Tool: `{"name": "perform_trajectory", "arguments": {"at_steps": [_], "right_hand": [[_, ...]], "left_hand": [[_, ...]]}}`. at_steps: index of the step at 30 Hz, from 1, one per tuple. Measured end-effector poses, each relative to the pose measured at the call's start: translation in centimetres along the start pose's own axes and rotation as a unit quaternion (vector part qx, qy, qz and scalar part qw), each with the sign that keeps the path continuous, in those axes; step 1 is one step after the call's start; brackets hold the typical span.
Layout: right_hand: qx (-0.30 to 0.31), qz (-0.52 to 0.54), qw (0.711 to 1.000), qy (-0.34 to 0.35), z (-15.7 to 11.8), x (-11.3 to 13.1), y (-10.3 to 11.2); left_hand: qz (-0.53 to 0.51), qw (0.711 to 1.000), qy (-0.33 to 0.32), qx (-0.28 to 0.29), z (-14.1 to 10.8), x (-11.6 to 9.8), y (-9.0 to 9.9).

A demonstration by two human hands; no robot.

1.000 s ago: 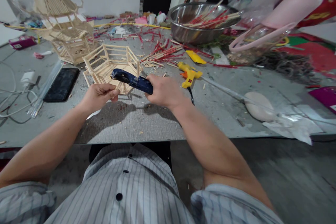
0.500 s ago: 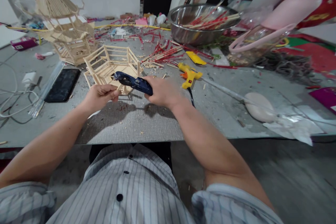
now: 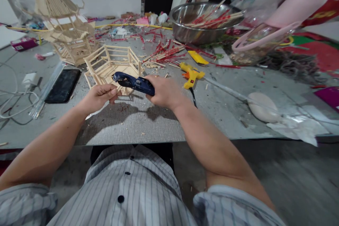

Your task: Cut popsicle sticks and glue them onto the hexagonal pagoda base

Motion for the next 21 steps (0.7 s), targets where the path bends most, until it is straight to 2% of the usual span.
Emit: {"name": "perform_trajectory", "arguments": {"at_steps": [7, 14, 21], "right_hand": [[-0.013, -0.005, 1.0, 0.0, 0.0, -0.1, -0.1], [0.002, -0.011, 1.0, -0.025, 0.0, 0.2, -0.1], [0.012, 0.009, 0.998, -0.054, -0.1, 1.0, 0.2]], "left_hand": [[-0.049, 0.998, 0.021, 0.016, -0.1, -0.1, 0.1], [-0.083, 0.994, 0.063, 0.028, -0.1, -0.4, 0.0], [-0.095, 0.993, 0.065, 0.038, -0.1, -0.7, -0.2]]}}
Point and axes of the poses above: each hand's wrist, its own z-axis towards the middle knuckle, its own y-axis out of the back of the hand, x = y × z, the point moved 1 cm from there along z, towards the middle knuckle, and after that the axes turned 15 degrees about z, right-handed, at the moved point
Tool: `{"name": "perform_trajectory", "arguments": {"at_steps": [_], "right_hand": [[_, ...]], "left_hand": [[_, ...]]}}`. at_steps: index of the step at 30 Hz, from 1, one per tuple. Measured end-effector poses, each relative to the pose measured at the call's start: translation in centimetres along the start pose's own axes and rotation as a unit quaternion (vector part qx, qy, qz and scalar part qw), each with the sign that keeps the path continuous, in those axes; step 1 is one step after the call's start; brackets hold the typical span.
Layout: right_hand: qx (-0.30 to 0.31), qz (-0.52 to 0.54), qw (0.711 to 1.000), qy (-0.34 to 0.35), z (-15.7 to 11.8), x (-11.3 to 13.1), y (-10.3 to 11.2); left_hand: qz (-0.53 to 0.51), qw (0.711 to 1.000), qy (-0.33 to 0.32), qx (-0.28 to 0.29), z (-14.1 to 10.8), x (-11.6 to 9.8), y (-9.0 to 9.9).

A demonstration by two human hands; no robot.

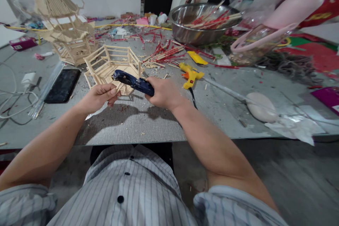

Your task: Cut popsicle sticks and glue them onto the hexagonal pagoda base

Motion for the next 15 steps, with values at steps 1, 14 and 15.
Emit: {"name": "perform_trajectory", "arguments": {"at_steps": [1, 14, 15], "right_hand": [[0.001, 0.0, 1.0, -0.003, -0.01, 0.07, 0.01], [-0.034, 0.003, 0.999, -0.041, 0.17, 0.42, -0.19], [-0.048, 0.007, 0.998, -0.041, 0.3, 0.08, -0.24]], "left_hand": [[0.001, 1.0, 0.0, -0.001, -0.01, -0.01, 0.0], [0.047, 0.998, -0.023, -0.037, 0.26, 0.73, 0.09], [0.056, 0.997, -0.026, -0.039, 0.29, 0.76, 0.09]]}}
Point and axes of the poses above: each hand's wrist, its own z-axis towards the middle knuckle, its own y-axis out of the back of the hand, x = y × z, the point moved 1 cm from there along z, towards the middle knuckle, and after that the axes turned 15 degrees about z, right-handed, at the moved point
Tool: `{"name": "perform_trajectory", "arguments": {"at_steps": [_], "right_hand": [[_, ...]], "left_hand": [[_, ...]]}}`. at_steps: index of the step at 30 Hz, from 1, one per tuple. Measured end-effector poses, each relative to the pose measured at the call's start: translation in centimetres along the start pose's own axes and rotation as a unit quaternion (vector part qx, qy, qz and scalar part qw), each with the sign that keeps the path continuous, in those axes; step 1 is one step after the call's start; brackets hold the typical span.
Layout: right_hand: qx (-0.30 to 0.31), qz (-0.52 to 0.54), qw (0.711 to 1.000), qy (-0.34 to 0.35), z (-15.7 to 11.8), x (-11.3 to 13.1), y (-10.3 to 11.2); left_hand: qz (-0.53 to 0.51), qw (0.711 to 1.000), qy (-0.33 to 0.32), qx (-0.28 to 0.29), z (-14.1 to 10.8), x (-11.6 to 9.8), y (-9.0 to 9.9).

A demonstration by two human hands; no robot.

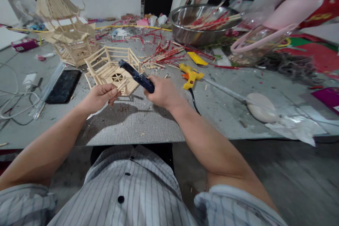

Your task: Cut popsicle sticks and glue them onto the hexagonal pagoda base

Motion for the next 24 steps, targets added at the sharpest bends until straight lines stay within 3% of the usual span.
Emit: {"name": "perform_trajectory", "arguments": {"at_steps": [8, 13, 19, 24], "right_hand": [[-0.083, 0.02, 0.996, -0.004, 0.6, -1.3, 0.0], [-0.115, 0.009, 0.989, -0.097, 1.1, -1.5, 0.2], [-0.075, -0.044, 0.976, -0.2, 1.6, -2.6, 0.3], [-0.076, -0.075, 0.975, -0.197, 1.8, -3.6, -0.3]], "left_hand": [[0.073, 0.997, 0.01, -0.032, -0.1, -0.3, 0.1], [0.074, 0.994, 0.027, -0.073, -0.1, -0.4, -0.1], [0.121, 0.988, -0.007, -0.091, -0.3, -0.6, -0.3], [0.188, 0.979, -0.045, -0.061, -0.3, -0.6, -0.6]]}}
Point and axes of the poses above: each hand's wrist, its own z-axis towards the middle knuckle, its own y-axis out of the back of the hand, x = y × z, the point moved 1 cm from there along z, towards the middle knuckle, and after that the axes turned 15 degrees about z, right-handed, at the moved point
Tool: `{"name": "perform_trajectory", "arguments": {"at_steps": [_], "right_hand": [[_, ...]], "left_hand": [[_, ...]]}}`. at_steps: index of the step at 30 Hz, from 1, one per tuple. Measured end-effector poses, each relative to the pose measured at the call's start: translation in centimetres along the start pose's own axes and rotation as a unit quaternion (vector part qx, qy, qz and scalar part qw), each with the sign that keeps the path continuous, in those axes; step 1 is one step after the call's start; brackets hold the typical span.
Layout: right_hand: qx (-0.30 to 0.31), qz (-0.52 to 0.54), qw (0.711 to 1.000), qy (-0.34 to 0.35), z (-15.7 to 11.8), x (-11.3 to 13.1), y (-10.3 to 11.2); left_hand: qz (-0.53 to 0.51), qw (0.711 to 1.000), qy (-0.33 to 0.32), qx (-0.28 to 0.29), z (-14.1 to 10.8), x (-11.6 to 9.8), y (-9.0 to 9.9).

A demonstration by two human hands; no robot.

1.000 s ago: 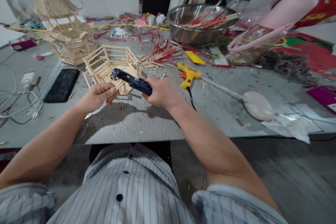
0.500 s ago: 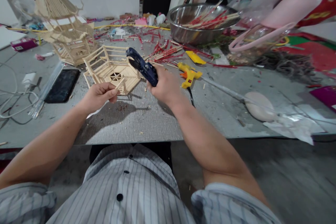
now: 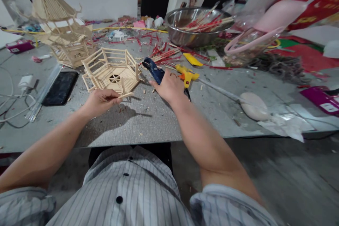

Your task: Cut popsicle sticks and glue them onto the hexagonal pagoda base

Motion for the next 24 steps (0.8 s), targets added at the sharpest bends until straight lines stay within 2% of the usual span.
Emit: {"name": "perform_trajectory", "arguments": {"at_steps": [5, 12, 15, 20, 22, 24], "right_hand": [[0.001, -0.038, 0.999, 0.013, -0.05, 0.01, -0.87], [0.026, -0.036, 0.999, -0.002, -0.2, 0.34, -0.69], [0.033, -0.04, 0.998, -0.02, 0.07, 0.04, -0.63], [0.048, -0.063, 0.996, -0.051, 0.51, -0.35, -0.7], [0.024, -0.051, 0.998, -0.023, 0.46, -0.14, -0.54], [-0.022, 0.006, 0.999, 0.047, 0.15, 0.35, -0.24]], "left_hand": [[0.016, 0.998, -0.055, -0.013, 0.1, -0.09, -0.09], [-0.008, 0.998, -0.054, -0.009, 0.01, -0.59, -0.17], [0.064, 0.995, -0.078, -0.019, -0.04, -0.49, -0.51], [0.224, 0.967, -0.112, -0.044, -0.16, -0.16, -0.98], [0.252, 0.96, -0.112, -0.057, -0.23, -0.15, -1.0], [0.272, 0.953, -0.113, -0.067, -0.3, -0.22, -0.98]]}}
Point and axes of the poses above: each hand's wrist, its own z-axis towards the middle knuckle, its own y-axis out of the back of the hand, x = y × z, the point moved 1 cm from there along z, towards the middle knuckle, and after that the axes turned 15 degrees about z, right-handed, at the moved point
